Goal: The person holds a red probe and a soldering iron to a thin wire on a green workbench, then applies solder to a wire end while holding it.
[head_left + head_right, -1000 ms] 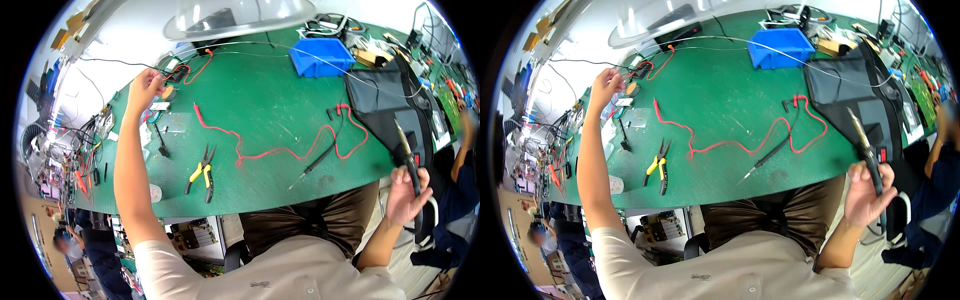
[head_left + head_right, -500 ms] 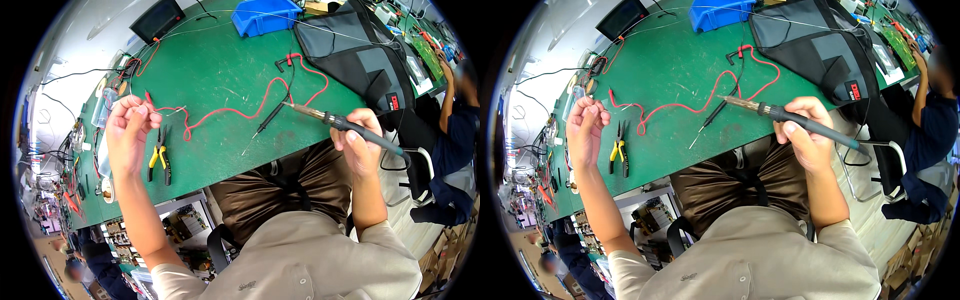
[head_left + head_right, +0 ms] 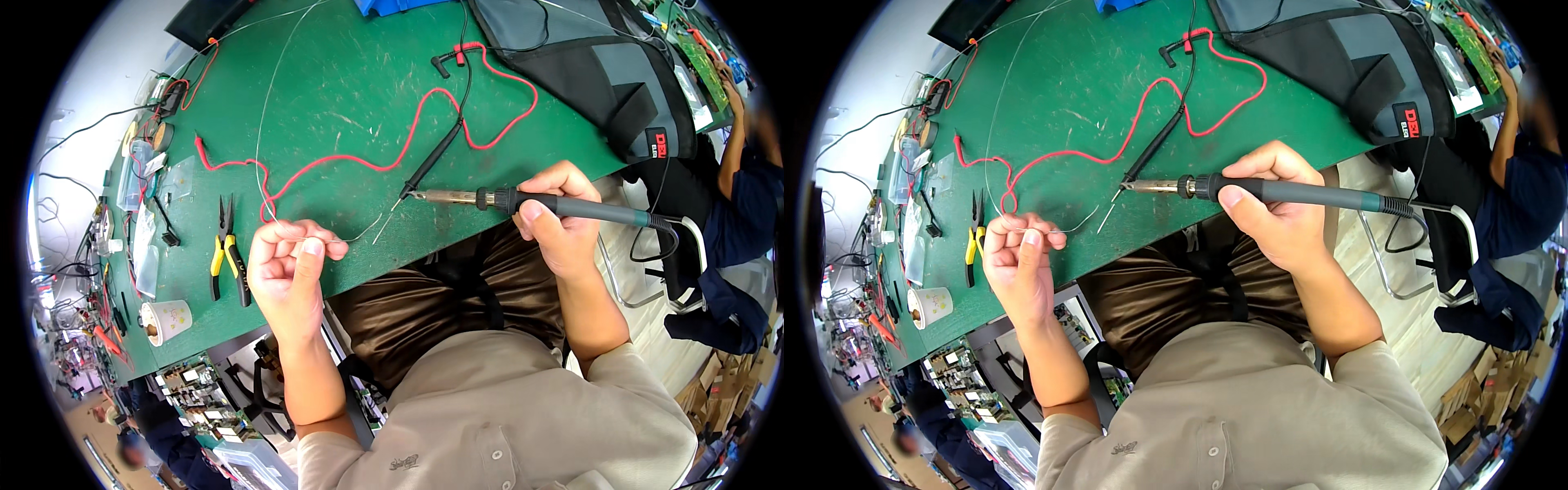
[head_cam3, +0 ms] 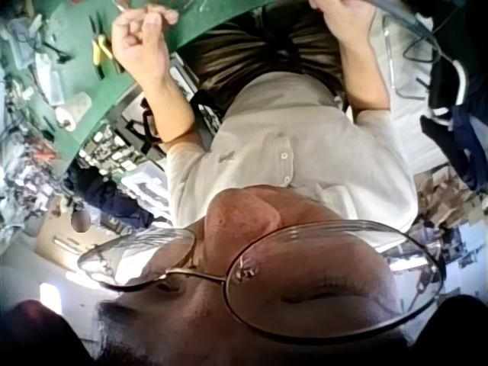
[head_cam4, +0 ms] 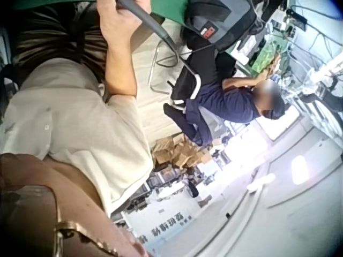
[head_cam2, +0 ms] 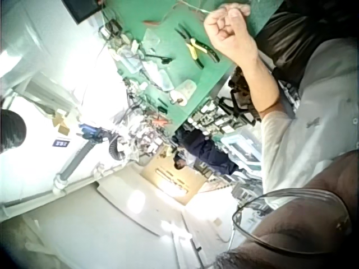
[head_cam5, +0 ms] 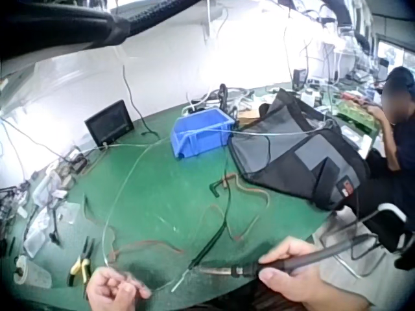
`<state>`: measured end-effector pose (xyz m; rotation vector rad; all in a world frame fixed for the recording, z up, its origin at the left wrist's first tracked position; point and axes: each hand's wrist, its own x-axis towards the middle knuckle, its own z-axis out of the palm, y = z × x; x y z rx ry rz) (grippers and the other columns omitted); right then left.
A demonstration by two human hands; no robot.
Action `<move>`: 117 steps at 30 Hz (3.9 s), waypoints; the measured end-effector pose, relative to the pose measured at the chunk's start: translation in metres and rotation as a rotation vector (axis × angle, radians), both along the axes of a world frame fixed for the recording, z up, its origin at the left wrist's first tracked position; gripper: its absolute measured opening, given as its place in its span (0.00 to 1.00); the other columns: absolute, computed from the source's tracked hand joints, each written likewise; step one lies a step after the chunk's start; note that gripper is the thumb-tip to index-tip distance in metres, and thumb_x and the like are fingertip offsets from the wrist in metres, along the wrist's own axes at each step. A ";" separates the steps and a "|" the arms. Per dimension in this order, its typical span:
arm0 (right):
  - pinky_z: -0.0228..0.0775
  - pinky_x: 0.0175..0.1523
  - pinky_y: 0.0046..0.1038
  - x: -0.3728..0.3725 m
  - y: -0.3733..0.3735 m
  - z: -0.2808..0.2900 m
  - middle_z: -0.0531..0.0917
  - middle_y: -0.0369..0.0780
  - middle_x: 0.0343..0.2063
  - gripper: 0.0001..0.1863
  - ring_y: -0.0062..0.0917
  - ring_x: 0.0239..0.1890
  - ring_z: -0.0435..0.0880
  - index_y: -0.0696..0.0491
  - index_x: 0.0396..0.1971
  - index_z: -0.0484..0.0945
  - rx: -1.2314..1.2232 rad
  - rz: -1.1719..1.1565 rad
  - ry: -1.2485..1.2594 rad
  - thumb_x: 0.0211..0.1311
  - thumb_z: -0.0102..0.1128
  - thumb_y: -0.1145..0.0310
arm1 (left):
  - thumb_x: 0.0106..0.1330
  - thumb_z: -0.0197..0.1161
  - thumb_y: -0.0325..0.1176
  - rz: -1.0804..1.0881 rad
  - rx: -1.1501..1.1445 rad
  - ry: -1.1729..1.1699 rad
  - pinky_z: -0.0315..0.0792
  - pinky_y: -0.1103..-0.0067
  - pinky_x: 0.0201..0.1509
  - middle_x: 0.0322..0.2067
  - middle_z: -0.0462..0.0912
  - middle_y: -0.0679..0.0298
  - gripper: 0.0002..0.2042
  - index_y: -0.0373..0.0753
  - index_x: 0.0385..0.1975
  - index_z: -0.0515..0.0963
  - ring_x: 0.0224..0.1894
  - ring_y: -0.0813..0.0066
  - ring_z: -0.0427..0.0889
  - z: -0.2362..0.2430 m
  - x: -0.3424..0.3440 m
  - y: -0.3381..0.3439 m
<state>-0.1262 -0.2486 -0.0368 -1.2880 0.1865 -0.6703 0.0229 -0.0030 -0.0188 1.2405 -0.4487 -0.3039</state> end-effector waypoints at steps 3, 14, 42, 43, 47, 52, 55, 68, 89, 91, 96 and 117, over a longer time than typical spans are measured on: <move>0.57 0.25 0.14 0.000 0.004 -0.001 0.78 0.32 0.20 0.07 0.07 0.21 0.67 0.60 0.32 0.73 -0.051 -0.021 0.017 0.56 0.63 0.79 | 0.62 0.59 0.19 -0.011 -0.021 0.030 0.79 0.76 0.38 0.33 0.80 0.55 0.08 0.34 0.38 0.70 0.32 0.69 0.83 -0.005 -0.003 -0.002; 0.55 0.22 0.16 -0.004 0.021 -0.020 0.76 0.34 0.17 0.10 0.09 0.17 0.67 0.60 0.32 0.72 -0.297 -0.083 -0.028 0.57 0.64 0.75 | 0.62 0.59 0.17 -0.021 0.047 0.064 0.80 0.75 0.40 0.33 0.81 0.54 0.07 0.33 0.37 0.70 0.34 0.67 0.84 -0.004 -0.003 -0.011; 0.64 0.20 0.25 0.006 0.025 -0.030 0.75 0.42 0.16 0.13 0.24 0.16 0.72 0.62 0.32 0.70 -0.471 -0.118 -0.218 0.54 0.66 0.74 | 0.62 0.57 0.18 -0.001 0.120 0.036 0.76 0.79 0.34 0.31 0.81 0.54 0.07 0.34 0.36 0.69 0.31 0.67 0.83 -0.003 -0.003 -0.020; 0.64 0.20 0.25 0.007 0.026 -0.030 0.75 0.42 0.16 0.13 0.24 0.16 0.73 0.62 0.32 0.70 -0.468 -0.121 -0.219 0.54 0.66 0.74 | 0.62 0.57 0.18 -0.003 0.119 0.035 0.76 0.79 0.34 0.31 0.81 0.54 0.07 0.34 0.36 0.69 0.31 0.67 0.83 -0.003 -0.002 -0.020; 0.65 0.20 0.25 0.007 0.027 -0.031 0.75 0.40 0.17 0.12 0.25 0.16 0.74 0.62 0.31 0.71 -0.462 -0.142 -0.230 0.53 0.66 0.74 | 0.62 0.56 0.18 -0.011 0.113 0.036 0.76 0.79 0.34 0.32 0.81 0.54 0.07 0.34 0.37 0.69 0.31 0.67 0.84 -0.003 -0.002 -0.020; 0.66 0.20 0.26 0.008 0.027 -0.032 0.76 0.39 0.18 0.12 0.25 0.16 0.75 0.63 0.31 0.72 -0.472 -0.152 -0.241 0.52 0.67 0.75 | 0.62 0.57 0.16 -0.024 0.087 0.080 0.78 0.77 0.39 0.32 0.81 0.53 0.07 0.34 0.36 0.69 0.34 0.67 0.83 -0.002 -0.002 -0.019; 0.66 0.20 0.26 0.008 0.026 -0.031 0.77 0.39 0.18 0.12 0.25 0.16 0.75 0.63 0.31 0.72 -0.478 -0.136 -0.249 0.52 0.67 0.75 | 0.62 0.56 0.16 -0.015 0.100 0.062 0.77 0.78 0.36 0.33 0.81 0.53 0.07 0.33 0.37 0.69 0.33 0.67 0.84 -0.003 -0.002 -0.019; 0.66 0.20 0.27 0.010 0.025 -0.030 0.77 0.39 0.18 0.11 0.27 0.15 0.75 0.62 0.31 0.72 -0.495 -0.121 -0.258 0.51 0.66 0.76 | 0.62 0.56 0.18 0.007 0.102 0.039 0.76 0.79 0.33 0.32 0.81 0.54 0.07 0.34 0.37 0.69 0.31 0.67 0.84 -0.005 -0.002 -0.019; 0.66 0.20 0.27 0.009 0.027 -0.031 0.76 0.39 0.17 0.12 0.26 0.15 0.74 0.62 0.30 0.72 -0.498 -0.151 -0.246 0.52 0.67 0.75 | 0.62 0.57 0.18 0.018 0.147 0.059 0.77 0.80 0.34 0.32 0.81 0.54 0.07 0.34 0.37 0.69 0.32 0.67 0.84 -0.002 -0.003 -0.022; 0.66 0.20 0.27 0.009 0.027 -0.031 0.76 0.39 0.17 0.12 0.26 0.15 0.74 0.62 0.30 0.72 -0.500 -0.149 -0.241 0.52 0.67 0.75 | 0.62 0.57 0.18 0.020 0.148 0.061 0.77 0.80 0.34 0.32 0.81 0.53 0.07 0.34 0.37 0.69 0.32 0.67 0.84 -0.002 -0.003 -0.022; 0.67 0.21 0.27 0.008 0.027 -0.030 0.76 0.39 0.17 0.12 0.26 0.16 0.74 0.62 0.30 0.72 -0.502 -0.151 -0.234 0.52 0.67 0.75 | 0.61 0.59 0.16 -0.019 0.095 0.108 0.77 0.79 0.38 0.33 0.81 0.54 0.08 0.34 0.36 0.70 0.35 0.67 0.84 -0.002 -0.002 -0.019; 0.70 0.23 0.28 0.006 0.029 -0.033 0.77 0.39 0.20 0.12 0.26 0.17 0.75 0.61 0.30 0.72 -0.502 -0.175 -0.206 0.53 0.67 0.72 | 0.61 0.59 0.16 -0.012 0.123 0.103 0.75 0.81 0.36 0.34 0.82 0.53 0.08 0.34 0.36 0.70 0.35 0.69 0.84 0.000 -0.003 -0.022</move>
